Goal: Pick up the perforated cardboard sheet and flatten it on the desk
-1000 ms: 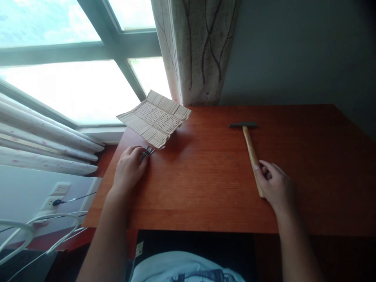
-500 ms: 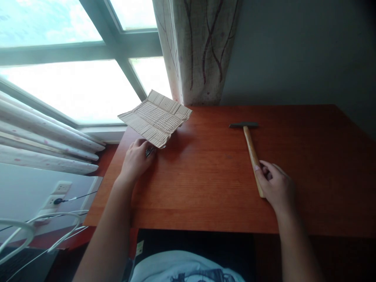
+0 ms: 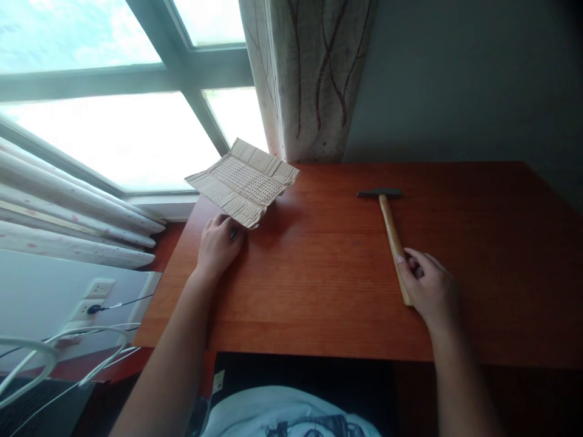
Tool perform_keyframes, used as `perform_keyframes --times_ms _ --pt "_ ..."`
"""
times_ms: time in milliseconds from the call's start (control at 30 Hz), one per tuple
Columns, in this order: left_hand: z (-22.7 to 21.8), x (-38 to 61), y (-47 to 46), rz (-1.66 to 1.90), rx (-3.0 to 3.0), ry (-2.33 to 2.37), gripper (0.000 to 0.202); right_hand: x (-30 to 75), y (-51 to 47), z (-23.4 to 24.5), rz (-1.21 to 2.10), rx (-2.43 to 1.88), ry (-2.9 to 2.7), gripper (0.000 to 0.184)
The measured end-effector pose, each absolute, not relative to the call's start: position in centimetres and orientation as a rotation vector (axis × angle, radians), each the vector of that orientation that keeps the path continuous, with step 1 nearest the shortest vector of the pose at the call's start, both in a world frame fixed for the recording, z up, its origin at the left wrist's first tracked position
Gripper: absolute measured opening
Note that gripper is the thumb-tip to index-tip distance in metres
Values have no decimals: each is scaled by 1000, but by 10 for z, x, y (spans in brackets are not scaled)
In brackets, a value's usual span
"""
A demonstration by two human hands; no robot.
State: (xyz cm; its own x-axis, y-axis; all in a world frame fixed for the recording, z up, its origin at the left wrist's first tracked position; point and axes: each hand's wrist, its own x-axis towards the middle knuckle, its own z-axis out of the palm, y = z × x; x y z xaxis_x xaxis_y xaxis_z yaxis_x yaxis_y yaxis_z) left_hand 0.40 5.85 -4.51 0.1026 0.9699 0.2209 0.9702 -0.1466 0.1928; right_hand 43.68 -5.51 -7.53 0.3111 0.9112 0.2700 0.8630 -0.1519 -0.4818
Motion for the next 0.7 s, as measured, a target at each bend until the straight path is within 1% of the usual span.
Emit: perform_keyframes --times_ms 200,333,433,533,633,700 --pt "-44 2 50 -513 -2359 -2082 20 435 -55 -75 117 -2036 -1561 45" --pt "-40 -1 50 -736 -2267 -2115 21 437 -55 -72 140 -2018 -1528 43" --pt "-33 -9 59 -1113 -1978 -2283 27 438 -52 -65 117 -2005 -1462 42" --pt "-26 -18 73 -1718 -1639 -2554 35 430 -38 -48 162 -1906 -1432 42" --pt "-18 -16 87 -2357 -1381 -2671 43 405 -5 -23 565 -1669 -1434 43" --pt "-12 -7 94 -2569 -1419 -2661 44 381 28 -5 840 -1487 -1416 44"
